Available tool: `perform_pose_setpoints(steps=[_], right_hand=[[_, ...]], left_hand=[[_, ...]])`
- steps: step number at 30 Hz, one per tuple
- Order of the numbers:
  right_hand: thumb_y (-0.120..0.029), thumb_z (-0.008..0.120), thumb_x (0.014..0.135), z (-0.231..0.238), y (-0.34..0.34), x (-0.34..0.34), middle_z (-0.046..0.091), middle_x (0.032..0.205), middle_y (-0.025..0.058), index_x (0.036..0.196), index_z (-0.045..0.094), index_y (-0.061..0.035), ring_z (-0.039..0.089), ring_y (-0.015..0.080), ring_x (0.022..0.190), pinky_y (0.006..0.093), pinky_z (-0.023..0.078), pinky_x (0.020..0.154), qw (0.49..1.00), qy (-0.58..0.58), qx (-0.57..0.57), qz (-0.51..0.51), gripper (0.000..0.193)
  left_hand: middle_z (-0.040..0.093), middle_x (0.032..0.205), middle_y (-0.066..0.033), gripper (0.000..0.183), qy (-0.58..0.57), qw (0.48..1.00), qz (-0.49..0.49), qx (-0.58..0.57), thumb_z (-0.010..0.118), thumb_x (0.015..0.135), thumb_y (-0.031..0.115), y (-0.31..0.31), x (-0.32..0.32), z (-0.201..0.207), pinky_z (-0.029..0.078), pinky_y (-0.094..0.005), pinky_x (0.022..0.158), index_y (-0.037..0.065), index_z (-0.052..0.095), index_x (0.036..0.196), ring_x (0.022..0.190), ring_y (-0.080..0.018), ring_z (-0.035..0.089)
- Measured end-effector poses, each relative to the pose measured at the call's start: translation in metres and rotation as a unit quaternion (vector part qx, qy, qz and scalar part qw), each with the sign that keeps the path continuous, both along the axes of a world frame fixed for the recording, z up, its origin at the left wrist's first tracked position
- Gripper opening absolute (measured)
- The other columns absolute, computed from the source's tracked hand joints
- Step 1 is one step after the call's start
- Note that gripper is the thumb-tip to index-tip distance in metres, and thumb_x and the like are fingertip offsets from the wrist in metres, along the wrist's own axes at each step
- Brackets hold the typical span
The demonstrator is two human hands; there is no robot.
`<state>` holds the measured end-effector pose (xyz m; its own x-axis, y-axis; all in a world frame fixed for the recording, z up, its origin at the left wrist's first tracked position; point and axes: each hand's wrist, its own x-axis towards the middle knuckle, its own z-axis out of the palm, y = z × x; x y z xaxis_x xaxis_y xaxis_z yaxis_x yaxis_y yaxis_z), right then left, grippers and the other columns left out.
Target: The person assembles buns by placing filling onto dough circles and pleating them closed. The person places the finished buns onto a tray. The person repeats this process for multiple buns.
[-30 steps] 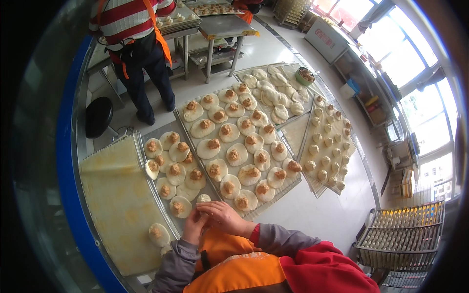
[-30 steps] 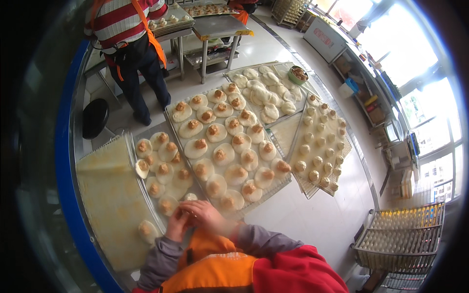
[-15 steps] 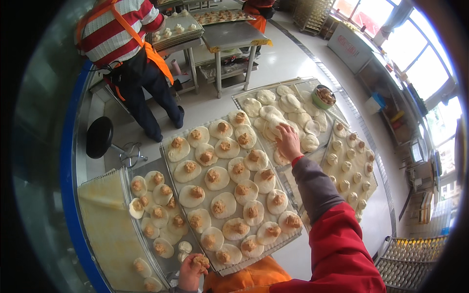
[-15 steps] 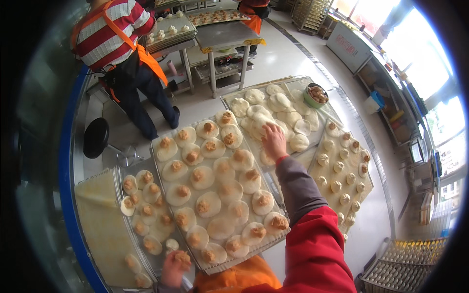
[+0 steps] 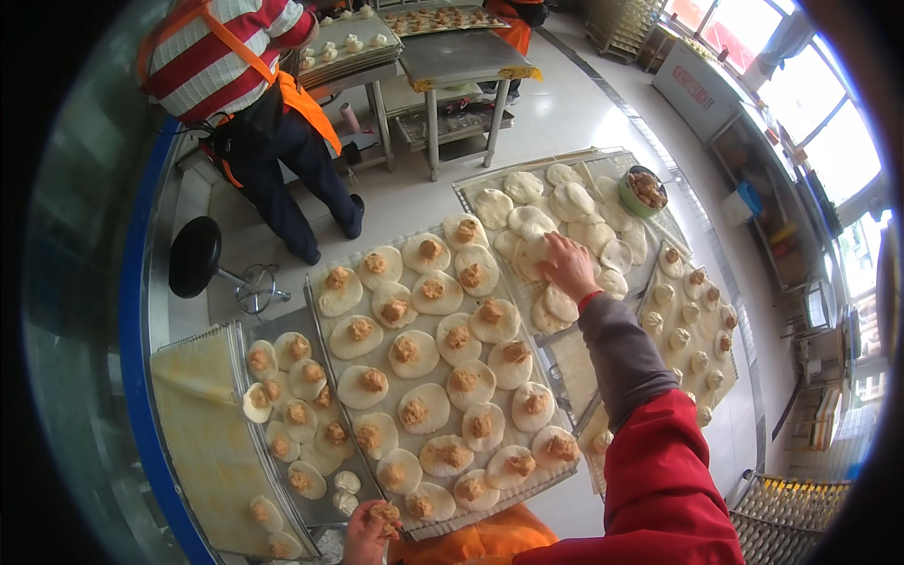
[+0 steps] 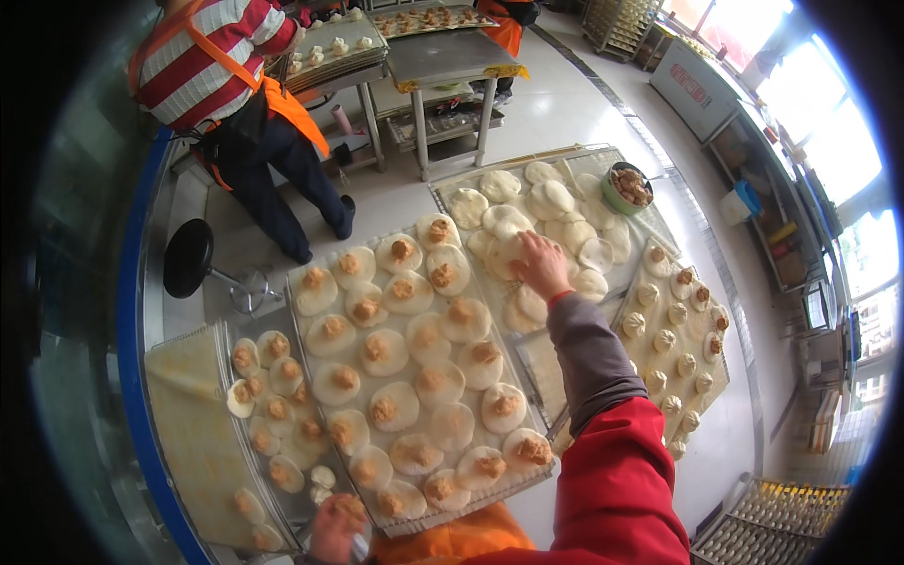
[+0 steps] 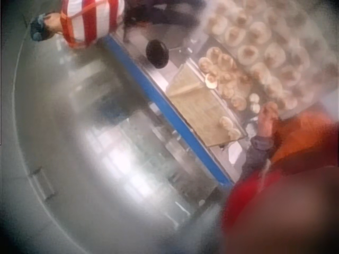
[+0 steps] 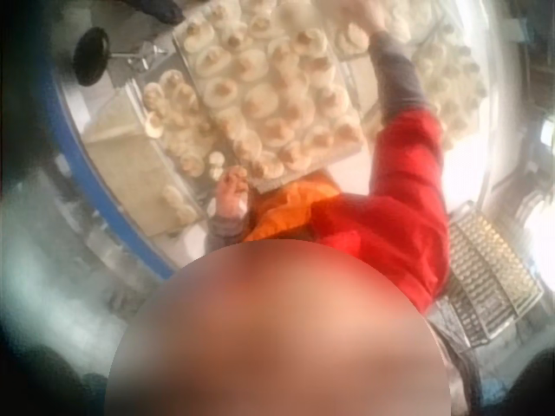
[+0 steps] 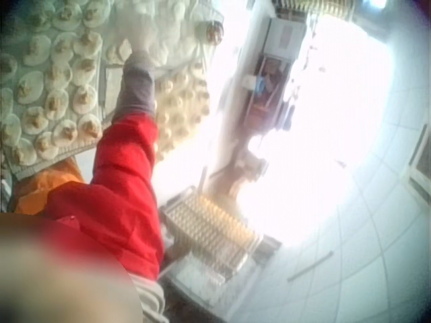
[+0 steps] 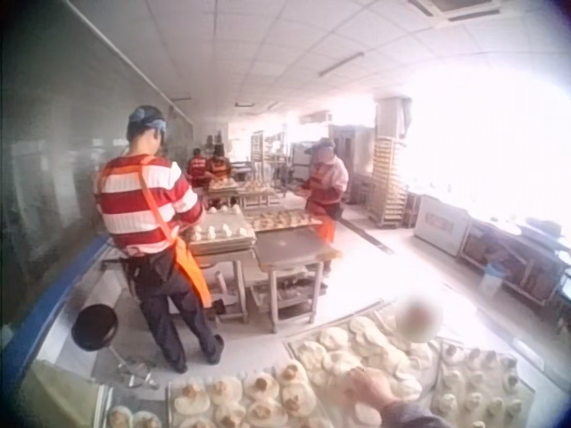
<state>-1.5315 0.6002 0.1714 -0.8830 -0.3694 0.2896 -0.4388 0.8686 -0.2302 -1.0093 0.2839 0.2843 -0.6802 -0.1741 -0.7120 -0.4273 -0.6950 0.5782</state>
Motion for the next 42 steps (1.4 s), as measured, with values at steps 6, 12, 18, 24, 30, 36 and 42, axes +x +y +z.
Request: perform_pose_setpoints(steps=[6, 12, 18, 24, 30, 36, 42], right_hand=[[-0.031, 0.073, 0.081, 0.007, 0.011, -0.045, 0.069, 0.103, 0.0133, 0.111, 0.070, -0.0108, 0.065, 0.0338, 0.099, 0.0441, 0.052, 0.083, 0.972, -0.229, -0.020, -0.048, 0.037], [-0.016, 0.076, 0.079, 0.019, 0.000, -0.018, 0.070, 0.101, 0.0146, 0.109, 0.067, -0.0051, 0.068, 0.0328, 0.091, 0.0387, 0.054, 0.081, 0.996, -0.071, -0.038, 0.030, 0.034], [-0.009, 0.072, 0.088, 0.060, -0.034, 0.075, 0.072, 0.101, 0.0078, 0.118, 0.065, -0.0011, 0.067, 0.0134, 0.089, 0.0290, 0.054, 0.077, 0.870, -0.275, -0.408, -0.022, 0.032], [-0.008, 0.064, 0.095, 0.068, -0.132, 0.286, 0.070, 0.103, 0.0037, 0.117, 0.065, 0.0021, 0.065, 0.0105, 0.089, 0.0265, 0.054, 0.077, 0.644, -0.620, -0.446, 0.031, 0.024], [-0.019, 0.055, 0.102, 0.081, -0.204, 0.415, 0.061, 0.092, -0.0030, 0.127, 0.059, -0.0019, 0.053, 0.0050, 0.073, 0.0211, 0.045, 0.064, 0.542, -0.676, -0.498, -0.040, 0.031], [-0.007, 0.063, 0.096, 0.080, -0.267, 0.465, 0.065, 0.118, 0.0050, 0.135, 0.052, -0.0008, 0.061, 0.0126, 0.106, 0.0277, 0.050, 0.092, 0.591, -0.682, -0.423, 0.083, 0.041], [-0.017, 0.064, 0.096, 0.086, -0.359, 0.476, 0.066, 0.116, 0.0058, 0.131, 0.054, 0.0013, 0.062, 0.0136, 0.105, 0.0287, 0.052, 0.089, 0.554, -0.754, -0.319, 0.153, 0.041]], left_hand=[[0.065, 0.103, -0.0065, 0.028, -0.003, 0.996, -0.049, -0.080, 0.051, 0.104, 0.022, -0.004, 0.008, -0.003, 0.051, -0.0234, 0.069, 0.004, 0.056, 0.125, 0.080, -0.0117, 0.060], [0.065, 0.101, -0.0043, 0.031, 0.001, 0.997, -0.072, -0.038, 0.055, 0.102, 0.023, 0.001, 0.009, -0.010, 0.050, -0.0233, 0.070, 0.005, 0.055, 0.128, 0.080, -0.0113, 0.060], [0.065, 0.111, -0.0110, 0.039, 0.026, 0.993, -0.070, -0.096, 0.062, 0.096, 0.010, 0.006, -0.013, 0.012, 0.052, -0.0292, 0.072, 0.001, 0.050, 0.132, 0.089, -0.0175, 0.065], [0.061, 0.125, -0.0066, 0.037, 0.172, 0.958, -0.109, -0.204, 0.062, 0.097, 0.007, 0.001, -0.046, 0.027, 0.052, -0.0287, 0.086, 0.001, 0.051, 0.132, 0.107, -0.0117, 0.062], [0.063, 0.103, -0.0142, 0.033, 0.142, 0.834, -0.100, -0.524, 0.070, 0.082, 0.003, -0.033, -0.023, 0.019, 0.053, -0.0382, 0.081, 0.005, 0.060, 0.113, 0.096, -0.0345, 0.064], [0.063, 0.103, -0.0140, 0.028, 0.082, 0.875, -0.058, -0.474, 0.069, 0.086, 0.005, -0.088, 0.049, 0.004, 0.054, -0.0367, 0.078, 0.004, 0.059, 0.113, 0.094, -0.0324, 0.065], [0.065, 0.101, -0.0157, 0.029, 0.053, 0.833, 0.061, -0.547, 0.071, 0.088, 0.010, -0.140, 0.126, 0.007, 0.054, -0.0360, 0.076, 0.003, 0.058, 0.112, 0.091, -0.0318, 0.067]])
